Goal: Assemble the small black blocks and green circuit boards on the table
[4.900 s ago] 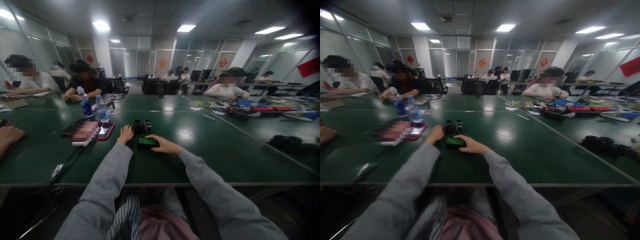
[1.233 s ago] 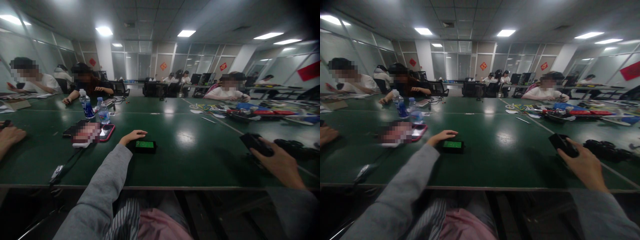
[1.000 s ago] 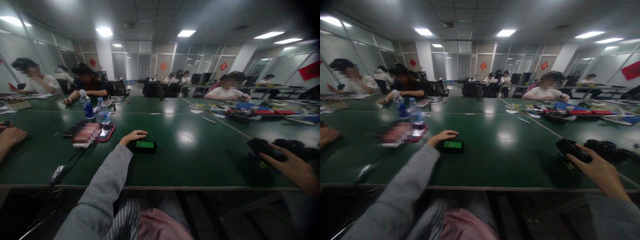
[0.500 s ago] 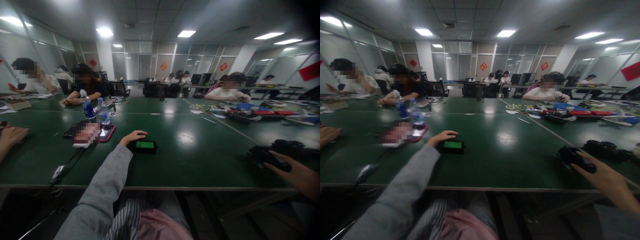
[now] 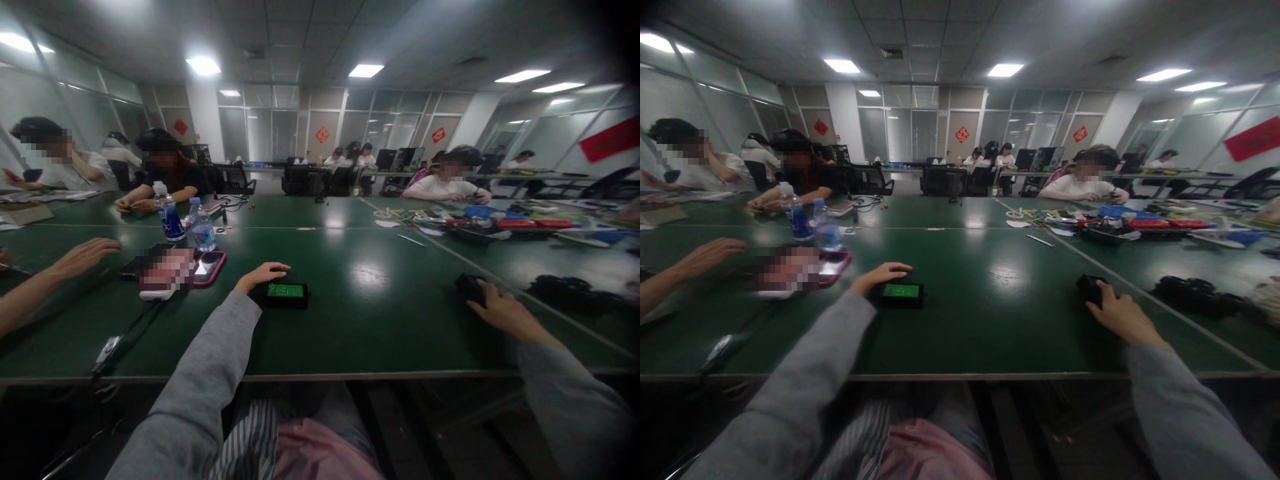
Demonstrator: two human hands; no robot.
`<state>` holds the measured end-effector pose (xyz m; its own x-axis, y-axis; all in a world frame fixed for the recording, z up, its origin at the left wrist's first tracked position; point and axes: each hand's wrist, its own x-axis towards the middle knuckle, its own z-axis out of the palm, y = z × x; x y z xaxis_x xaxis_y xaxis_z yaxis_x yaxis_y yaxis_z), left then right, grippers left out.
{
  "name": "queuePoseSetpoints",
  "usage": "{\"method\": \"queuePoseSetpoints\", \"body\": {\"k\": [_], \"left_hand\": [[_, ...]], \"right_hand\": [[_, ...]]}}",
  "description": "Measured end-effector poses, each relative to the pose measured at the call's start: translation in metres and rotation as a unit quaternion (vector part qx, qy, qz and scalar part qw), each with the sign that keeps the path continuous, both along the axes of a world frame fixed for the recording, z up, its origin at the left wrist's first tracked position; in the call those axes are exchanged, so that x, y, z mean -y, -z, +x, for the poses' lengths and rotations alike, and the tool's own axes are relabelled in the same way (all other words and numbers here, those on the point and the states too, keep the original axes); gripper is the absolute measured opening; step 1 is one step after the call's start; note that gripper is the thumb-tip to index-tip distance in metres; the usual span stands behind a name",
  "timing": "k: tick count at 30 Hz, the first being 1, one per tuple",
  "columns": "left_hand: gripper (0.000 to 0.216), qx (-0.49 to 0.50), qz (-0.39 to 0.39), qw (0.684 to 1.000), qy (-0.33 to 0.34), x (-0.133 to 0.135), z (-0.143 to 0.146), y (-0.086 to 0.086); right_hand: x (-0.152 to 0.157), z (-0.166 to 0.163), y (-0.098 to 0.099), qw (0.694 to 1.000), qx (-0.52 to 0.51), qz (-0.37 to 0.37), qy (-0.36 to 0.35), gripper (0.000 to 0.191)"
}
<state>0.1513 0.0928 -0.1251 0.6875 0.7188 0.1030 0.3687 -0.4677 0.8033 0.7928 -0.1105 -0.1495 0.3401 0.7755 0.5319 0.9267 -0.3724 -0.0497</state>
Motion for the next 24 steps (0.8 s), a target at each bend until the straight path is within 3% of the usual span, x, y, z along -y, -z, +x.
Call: {"method": "queuePoseSetpoints", "body": {"k": [2,3,7,11,14,17,24], "left_hand": [[0.045,-0.004,-0.001,1.000,-0.001,0.000,0.000,0.000],[0.044,-0.005,-0.002,1.000,-0.002,0.001,0.000,-0.001],[0.044,-0.006,-0.001,1.000,-0.006,0.001,0.000,-0.001],[0.046,0.013,0.000,0.999,-0.032,-0.003,0.002,0.003],[0.049,0.059,-0.020,0.993,-0.099,-0.005,0.006,0.007],[0.052,0.118,-0.045,0.981,-0.147,-0.003,0.007,0.007],[0.055,0.116,-0.054,0.980,-0.150,0.003,0.007,0.001]], "right_hand": [[-0.027,-0.037,-0.010,0.993,-0.007,-0.114,0.026,0.071],[-0.041,-0.061,-0.015,0.990,-0.006,-0.135,0.025,0.071],[-0.095,-0.182,-0.032,0.988,-0.029,-0.145,-0.040,0.067],[-0.131,-0.302,-0.031,0.961,-0.086,-0.106,-0.242,0.066],[-0.143,-0.367,-0.024,0.891,-0.109,-0.088,-0.432,0.064],[-0.144,-0.402,-0.018,0.832,-0.139,-0.092,-0.530,0.060],[-0.143,-0.403,-0.006,0.807,-0.197,-0.029,-0.555,0.066]]}}
